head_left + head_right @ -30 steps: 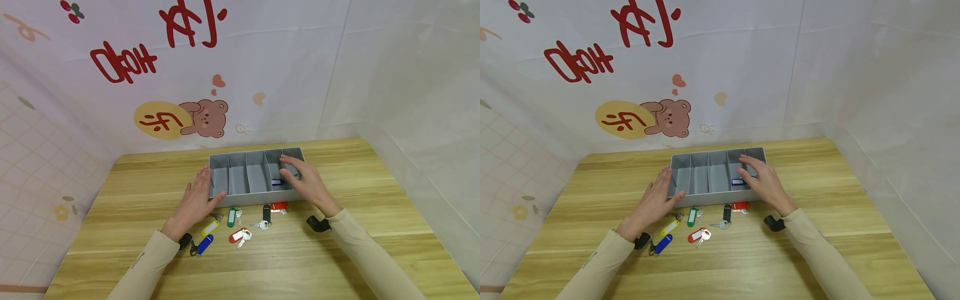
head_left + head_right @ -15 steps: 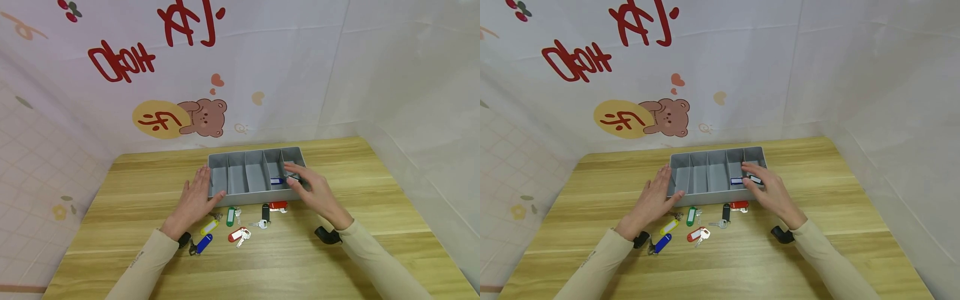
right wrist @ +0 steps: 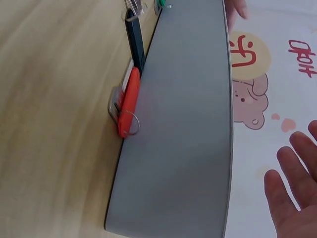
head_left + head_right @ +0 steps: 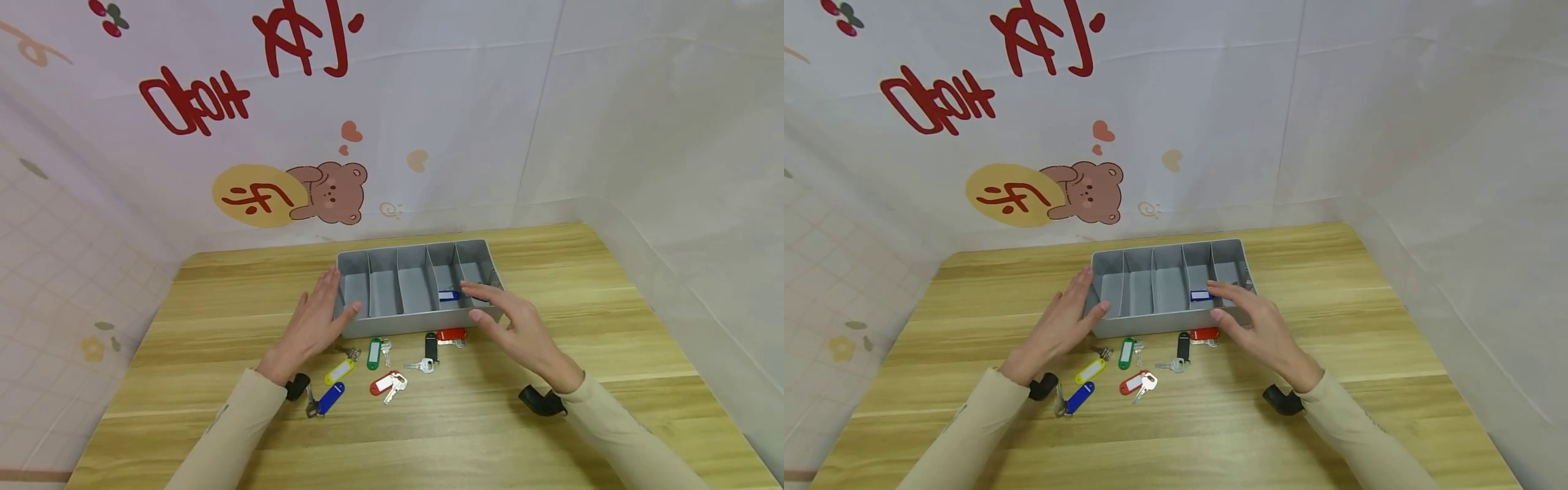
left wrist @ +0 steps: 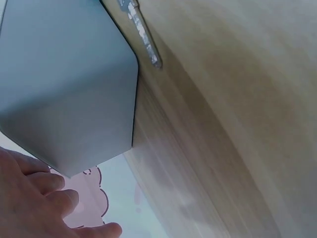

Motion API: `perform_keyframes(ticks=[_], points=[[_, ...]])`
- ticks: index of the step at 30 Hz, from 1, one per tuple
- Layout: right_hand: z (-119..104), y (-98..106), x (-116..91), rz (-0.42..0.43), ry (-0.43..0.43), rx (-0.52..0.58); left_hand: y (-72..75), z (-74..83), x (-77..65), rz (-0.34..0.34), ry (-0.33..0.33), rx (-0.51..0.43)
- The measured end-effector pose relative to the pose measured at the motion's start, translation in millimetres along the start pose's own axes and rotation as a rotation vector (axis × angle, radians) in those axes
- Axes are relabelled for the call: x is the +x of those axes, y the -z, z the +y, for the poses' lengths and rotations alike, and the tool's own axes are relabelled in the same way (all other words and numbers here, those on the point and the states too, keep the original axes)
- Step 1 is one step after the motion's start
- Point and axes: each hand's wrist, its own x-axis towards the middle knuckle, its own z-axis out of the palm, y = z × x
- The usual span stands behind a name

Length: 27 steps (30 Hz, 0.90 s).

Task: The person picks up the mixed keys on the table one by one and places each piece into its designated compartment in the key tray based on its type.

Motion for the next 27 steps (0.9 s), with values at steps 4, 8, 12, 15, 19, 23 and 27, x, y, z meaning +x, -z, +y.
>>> perform_keyframes(ticks=[4, 8, 12, 15, 19, 23, 27], points=[[-1, -3, -5, -0.018, 0.018, -0.001, -0.4, 0.0, 5.4, 0.006, 0.011, 0.01], [0, -6, -12, -0.064, 0.073, -0.031, -2.4, -1.9, 9.0, 0.004, 0.02, 0.022], [0, -12, -18, -0.105, 0.114, -0.049, -4.6, -3.6, 10.0, -0.006, 0.026, 0.031], [-1, -17, -21, -0.134, 0.117, -0.042, -5.7, -4.8, 10.4, -0.008, 0.019, 0.047], [-5, -23, -25, -0.188, 0.098, -0.032, -6.6, -5.6, 10.4, -0.012, 0.006, 0.075], [-6, -29, -27, -0.241, 0.067, -0.033, -6.8, -6.4, 10.1, -0.024, 0.008, 0.092], [-5, -34, -26, -0.273, 0.052, -0.028, -7.1, -6.9, 11.2, -0.023, 0.008, 0.089]])
